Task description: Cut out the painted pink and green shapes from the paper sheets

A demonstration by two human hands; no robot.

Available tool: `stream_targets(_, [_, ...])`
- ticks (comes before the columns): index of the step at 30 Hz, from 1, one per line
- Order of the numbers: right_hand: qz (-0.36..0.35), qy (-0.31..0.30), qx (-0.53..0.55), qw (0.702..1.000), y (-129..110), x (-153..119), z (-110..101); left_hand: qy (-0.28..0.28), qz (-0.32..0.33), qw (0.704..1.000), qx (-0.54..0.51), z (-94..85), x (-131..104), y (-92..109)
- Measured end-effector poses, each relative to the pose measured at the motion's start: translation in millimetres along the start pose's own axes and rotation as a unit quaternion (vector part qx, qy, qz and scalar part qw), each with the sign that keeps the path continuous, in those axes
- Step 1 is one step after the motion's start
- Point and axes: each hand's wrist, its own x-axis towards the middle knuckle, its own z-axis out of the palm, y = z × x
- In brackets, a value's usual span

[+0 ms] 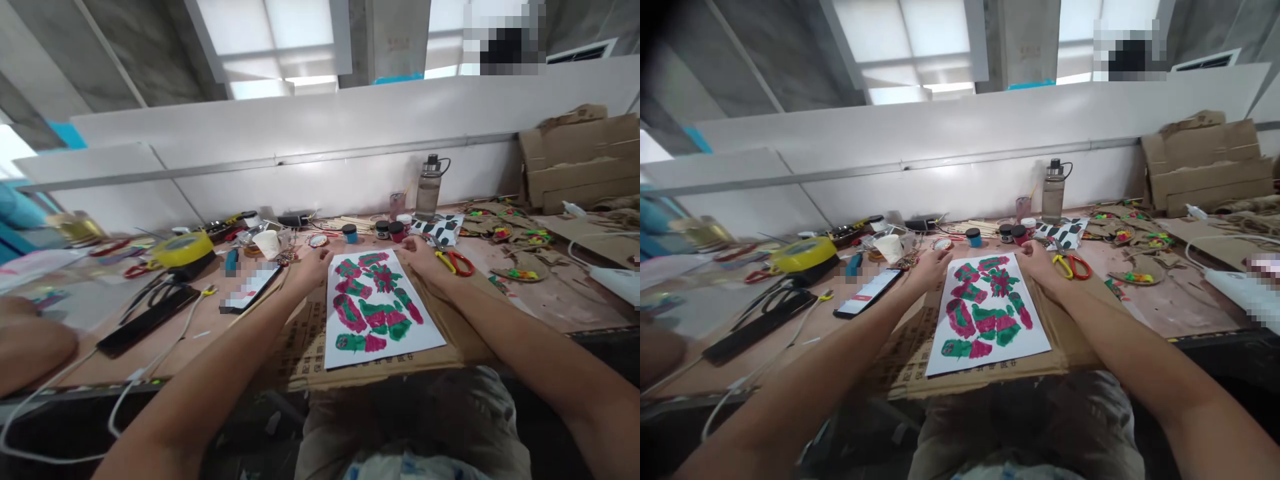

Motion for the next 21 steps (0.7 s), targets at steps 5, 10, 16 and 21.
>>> stream_targets(5, [-0.006,-0.034,-0.019,0.999,17,-1,-11,-0.014,0.028,0.999,0.016,14.8,18,9])
stream_targets(10, [-0.001,-0.086,-0.035,0.996,21,5,-15,-0.042,0.085,0.995,0.01,26.1,25,-6])
stream_targets(16, [0.011,-0.102,-0.025,0.994,25,6,-15,-0.031,0.078,0.995,-0.061,33.6,29,-20])
stream_targets(21, [0.018,-0.109,-0.006,0.994,16,-2,-17,0.026,0.02,0.993,-0.114,34.8,23,-21])
